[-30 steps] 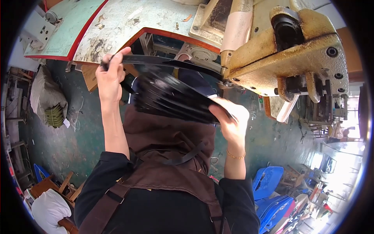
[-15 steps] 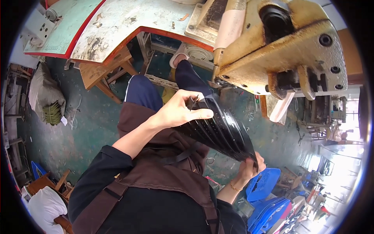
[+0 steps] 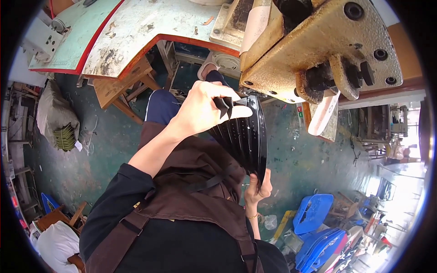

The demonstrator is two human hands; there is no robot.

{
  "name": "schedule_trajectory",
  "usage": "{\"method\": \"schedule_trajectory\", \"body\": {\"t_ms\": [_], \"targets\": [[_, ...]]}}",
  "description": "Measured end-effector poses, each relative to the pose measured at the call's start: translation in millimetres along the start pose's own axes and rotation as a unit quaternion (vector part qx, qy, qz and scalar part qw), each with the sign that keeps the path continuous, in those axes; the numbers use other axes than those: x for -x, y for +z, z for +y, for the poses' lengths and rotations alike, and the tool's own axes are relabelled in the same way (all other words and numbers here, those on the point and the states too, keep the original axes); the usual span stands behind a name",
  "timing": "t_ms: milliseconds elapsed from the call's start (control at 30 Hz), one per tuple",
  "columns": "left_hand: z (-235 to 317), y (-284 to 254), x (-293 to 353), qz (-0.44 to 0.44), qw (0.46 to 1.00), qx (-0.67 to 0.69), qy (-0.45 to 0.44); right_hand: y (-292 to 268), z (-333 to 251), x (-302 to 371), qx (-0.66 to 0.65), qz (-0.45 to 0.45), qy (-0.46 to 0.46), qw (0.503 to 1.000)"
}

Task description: Processing and assembling black plastic shoe components using an industrial machine.

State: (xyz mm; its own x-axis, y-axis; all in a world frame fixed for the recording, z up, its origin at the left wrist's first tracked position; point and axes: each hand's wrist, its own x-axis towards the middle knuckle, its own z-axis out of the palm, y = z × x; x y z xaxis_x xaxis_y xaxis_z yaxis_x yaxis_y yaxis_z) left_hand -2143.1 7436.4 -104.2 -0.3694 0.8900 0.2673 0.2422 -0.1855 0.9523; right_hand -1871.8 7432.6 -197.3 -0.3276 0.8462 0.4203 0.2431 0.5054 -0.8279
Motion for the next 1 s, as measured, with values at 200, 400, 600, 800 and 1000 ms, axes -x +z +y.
{"method": "schedule_trajectory", "body": {"t_ms": [200,400,600,800,1000], "targets": [[8.9,-7.9,-2.1,0.010,0.999,-0.048,0.001,16.7,-3.6,2.8,-0.011,-0.002,0.001,1.000],[2.4,-8.0,-3.2,0.020,1.000,-0.019,0.011,22.6,0.6,3.6,0.011,0.012,0.025,1.000],[6.0,-10.6,-0.2,0.032,0.998,0.041,-0.044,19.2,6.7,-8.4,-0.008,0.014,0.030,0.999],[12.7,-1.1,2.1,0.039,0.989,0.097,-0.102,-25.0,35.7,-62.0,-0.144,0.060,0.110,0.982],[13.3,4.9,5.4,0.042,0.974,0.148,-0.165,-53.4,25.0,-148.1,-0.263,0.003,0.165,0.951]]}}
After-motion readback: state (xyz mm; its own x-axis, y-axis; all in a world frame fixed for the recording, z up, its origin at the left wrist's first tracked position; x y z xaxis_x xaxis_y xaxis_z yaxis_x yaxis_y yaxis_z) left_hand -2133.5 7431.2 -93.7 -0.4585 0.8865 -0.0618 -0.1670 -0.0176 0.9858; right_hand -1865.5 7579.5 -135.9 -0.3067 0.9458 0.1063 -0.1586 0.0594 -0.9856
